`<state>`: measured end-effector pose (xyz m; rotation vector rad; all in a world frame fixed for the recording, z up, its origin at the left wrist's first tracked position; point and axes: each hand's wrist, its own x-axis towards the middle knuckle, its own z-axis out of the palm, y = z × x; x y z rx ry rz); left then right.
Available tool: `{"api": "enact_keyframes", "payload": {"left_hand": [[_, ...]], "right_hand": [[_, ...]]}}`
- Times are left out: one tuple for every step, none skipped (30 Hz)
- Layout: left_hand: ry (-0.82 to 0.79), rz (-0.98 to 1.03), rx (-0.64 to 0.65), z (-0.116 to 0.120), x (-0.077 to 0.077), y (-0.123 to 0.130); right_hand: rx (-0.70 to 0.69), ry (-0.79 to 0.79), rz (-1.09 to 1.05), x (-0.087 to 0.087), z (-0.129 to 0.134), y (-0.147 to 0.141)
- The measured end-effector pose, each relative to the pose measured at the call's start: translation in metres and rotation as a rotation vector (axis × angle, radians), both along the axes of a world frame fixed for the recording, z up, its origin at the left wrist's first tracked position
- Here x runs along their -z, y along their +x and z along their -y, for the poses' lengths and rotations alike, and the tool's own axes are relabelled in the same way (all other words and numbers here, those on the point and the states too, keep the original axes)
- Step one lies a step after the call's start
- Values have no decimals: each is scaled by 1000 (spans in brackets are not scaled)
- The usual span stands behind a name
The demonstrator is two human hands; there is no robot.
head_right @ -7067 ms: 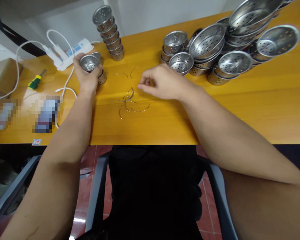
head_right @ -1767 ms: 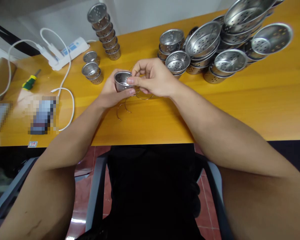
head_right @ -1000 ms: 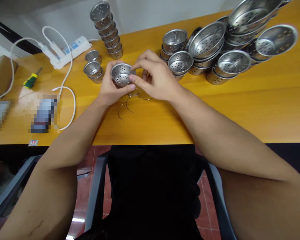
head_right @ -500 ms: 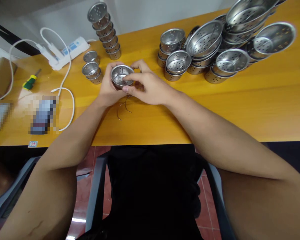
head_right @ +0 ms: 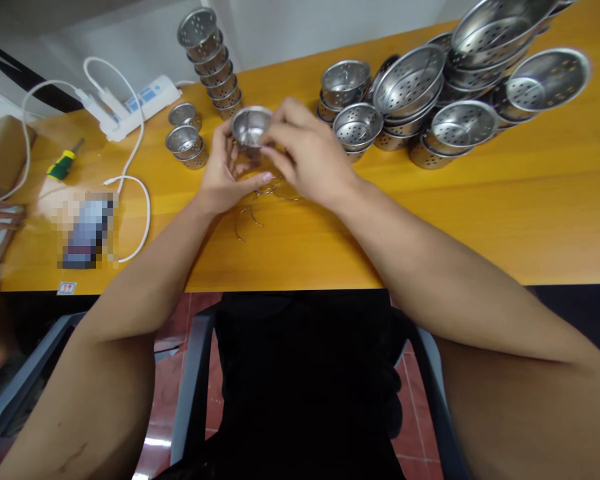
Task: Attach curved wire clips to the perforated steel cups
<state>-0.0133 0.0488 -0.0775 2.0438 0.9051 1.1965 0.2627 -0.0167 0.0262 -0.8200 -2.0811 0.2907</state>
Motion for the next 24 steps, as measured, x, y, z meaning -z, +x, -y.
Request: {"api": "enact_keyframes", "payload": {"left_hand": [[12,-9,7,-1,1,-3],[20,-22,17,-2,1,-6],[24,-38,25,-4,2,-9],[24,-49,28,-4,2,-12],[21,-55,27,-5,2,-14],[15,-58,21,-5,1,-15],[7,-58,15,-4,0,-15],[-2,-56,8,-3,-2,-15],[-11,-52,-2,-1,-4,-14],[-19,-45,-13,0,-6,-12],[-24,-36,-23,2,-8,-11],[-25,-23,-32,3,-9,-10],[-24,-9,-38,4,-11,-9],[-22,0,-43,5,-12,-8],[-24,1,-48,6,-13,-8],[-30,-4,-56,7,-14,-7],[-40,-14,-65,8,-15,-7],[-48,-26,-75,9,-16,-7],[-51,-35,-85,10,-18,-7],[-43,-44,-93,11,-20,-9],[-25,-53,-102,11,-23,-11],[3,-65,-117,10,-26,-14],[39,-77,-145,8,-31,-18],[81,-87,-190,5,-36,-24]], "right_hand": [[55,81,4,0,-8,8],[127,180,-4,-1,-16,17],[207,244,-3,-2,-24,27],[289,257,-5,-4,-31,38],[352,267,-17,-7,-37,48],[408,246,-17,-10,-42,56],[459,218,-15,-13,-45,62],[507,185,-6,-16,-48,66],[554,142,14,-19,-49,67],[599,103,38,-22,-48,66],[634,66,65,-26,-47,62],[665,29,91,-29,-45,58],[688,-6,119,-33,-42,53],[712,-36,139,-36,-39,48],[726,-66,156,-40,-36,44],[728,-95,171,-43,-34,41],[715,-122,185,-45,-31,40],[696,-143,197,-47,-29,40],[671,-160,208,-48,-27,41],[649,-171,216,-48,-26,43],[638,-169,217,-49,-25,45],[634,-158,215,-48,-24,47],[630,-136,207,-47,-22,49],[619,-107,198,-46,-22,50]]}}
